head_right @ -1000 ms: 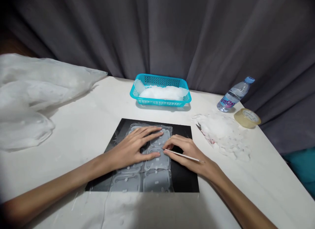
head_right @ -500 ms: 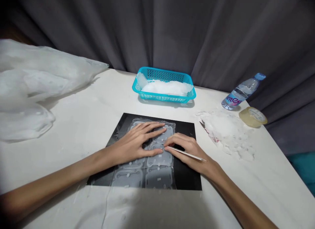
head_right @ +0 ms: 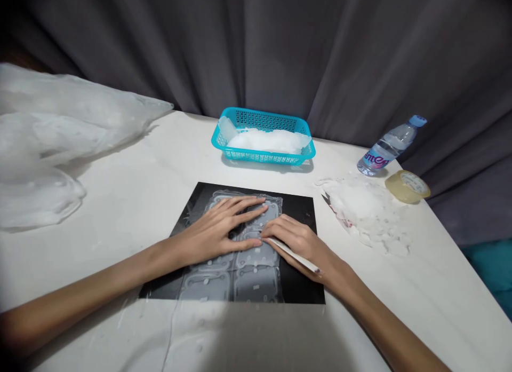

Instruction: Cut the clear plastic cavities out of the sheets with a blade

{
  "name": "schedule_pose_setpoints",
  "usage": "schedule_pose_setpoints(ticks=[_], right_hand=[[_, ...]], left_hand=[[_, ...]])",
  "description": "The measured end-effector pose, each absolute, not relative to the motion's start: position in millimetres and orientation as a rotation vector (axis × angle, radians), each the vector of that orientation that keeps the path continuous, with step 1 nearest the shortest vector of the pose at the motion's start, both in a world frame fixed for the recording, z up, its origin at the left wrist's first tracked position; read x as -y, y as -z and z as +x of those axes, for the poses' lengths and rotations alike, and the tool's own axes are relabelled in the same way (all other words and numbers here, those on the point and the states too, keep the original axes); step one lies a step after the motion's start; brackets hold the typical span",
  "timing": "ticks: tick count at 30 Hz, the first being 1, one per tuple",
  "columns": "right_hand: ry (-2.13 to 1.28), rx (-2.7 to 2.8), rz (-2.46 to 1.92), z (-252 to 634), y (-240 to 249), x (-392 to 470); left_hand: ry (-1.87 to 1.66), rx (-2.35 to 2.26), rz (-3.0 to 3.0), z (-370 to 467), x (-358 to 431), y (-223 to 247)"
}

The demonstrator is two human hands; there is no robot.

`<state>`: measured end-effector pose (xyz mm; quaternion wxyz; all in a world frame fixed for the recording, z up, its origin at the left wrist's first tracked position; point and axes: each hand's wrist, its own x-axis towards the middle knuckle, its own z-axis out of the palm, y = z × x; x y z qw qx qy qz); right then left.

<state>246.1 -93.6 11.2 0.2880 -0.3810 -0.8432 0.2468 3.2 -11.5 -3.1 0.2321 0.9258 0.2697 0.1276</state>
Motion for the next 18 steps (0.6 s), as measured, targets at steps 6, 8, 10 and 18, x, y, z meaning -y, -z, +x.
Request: schedule_pose_setpoints(ticks=[6, 8, 10, 18], right_hand=[[-0.587, 2.263, -1.047, 254.3, -11.0, 99.3], [-0.554, 2.273, -1.019, 253.3, -9.5, 99.4], [-0.519, 2.276, -0.99, 250.3, -7.7, 97.5], [-0.194, 2.408, -1.08, 245.4, 7.6, 93.2]], left_hand=[[-0.293, -0.761, 2.534, 3.1, 12.5, -0.6], [-0.277, -0.755, 2.532, 3.2, 12.8, -1.1], [-0.287, -0.748, 2.53, 3.4, 12.9, -0.7], [-0.337, -0.723, 2.527, 2.8, 12.7, 2.5]])
